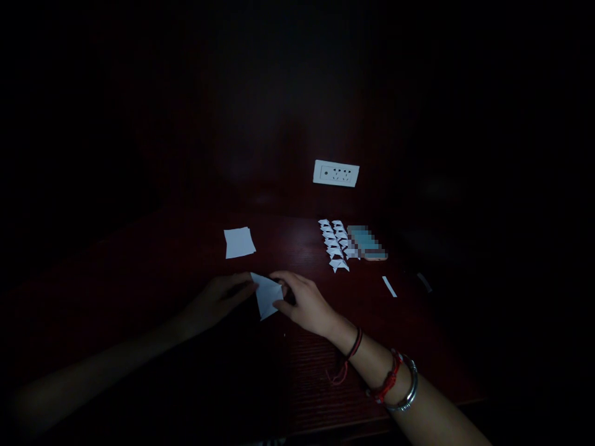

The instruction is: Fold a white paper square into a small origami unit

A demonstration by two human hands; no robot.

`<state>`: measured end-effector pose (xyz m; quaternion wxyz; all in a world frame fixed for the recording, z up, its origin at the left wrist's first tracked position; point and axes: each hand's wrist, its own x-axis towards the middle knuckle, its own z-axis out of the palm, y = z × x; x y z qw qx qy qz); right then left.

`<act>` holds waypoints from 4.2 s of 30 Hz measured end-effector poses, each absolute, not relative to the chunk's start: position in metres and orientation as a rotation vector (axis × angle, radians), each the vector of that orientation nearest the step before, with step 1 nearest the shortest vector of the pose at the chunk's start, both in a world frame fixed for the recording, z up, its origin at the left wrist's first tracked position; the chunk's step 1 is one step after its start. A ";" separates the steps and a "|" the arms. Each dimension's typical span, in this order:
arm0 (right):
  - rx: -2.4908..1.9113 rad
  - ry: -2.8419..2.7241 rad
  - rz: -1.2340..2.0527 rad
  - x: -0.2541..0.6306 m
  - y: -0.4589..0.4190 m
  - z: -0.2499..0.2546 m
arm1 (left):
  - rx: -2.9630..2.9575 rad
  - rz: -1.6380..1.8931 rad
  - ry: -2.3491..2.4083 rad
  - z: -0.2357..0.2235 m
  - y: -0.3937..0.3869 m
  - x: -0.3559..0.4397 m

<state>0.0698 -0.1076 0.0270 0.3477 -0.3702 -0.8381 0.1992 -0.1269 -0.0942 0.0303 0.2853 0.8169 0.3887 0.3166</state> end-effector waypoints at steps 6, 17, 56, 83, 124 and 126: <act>-0.966 -2.102 0.613 0.067 -0.106 0.023 | 1.928 0.924 1.025 0.024 -0.094 -0.123; -1.007 -1.953 0.567 0.066 -0.107 0.025 | 2.534 1.193 1.293 0.017 -0.097 -0.121; -1.196 -2.072 0.422 0.077 -0.096 0.014 | 2.246 0.845 1.032 0.027 -0.088 -0.128; -1.180 -2.006 0.440 0.071 -0.098 0.007 | 2.491 0.893 1.389 0.012 -0.104 -0.111; -1.149 -2.067 0.626 0.071 -0.094 0.013 | 2.752 0.679 1.411 0.007 -0.099 -0.109; -1.158 -2.052 0.628 0.071 -0.095 0.012 | 2.759 0.672 1.420 0.008 -0.100 -0.108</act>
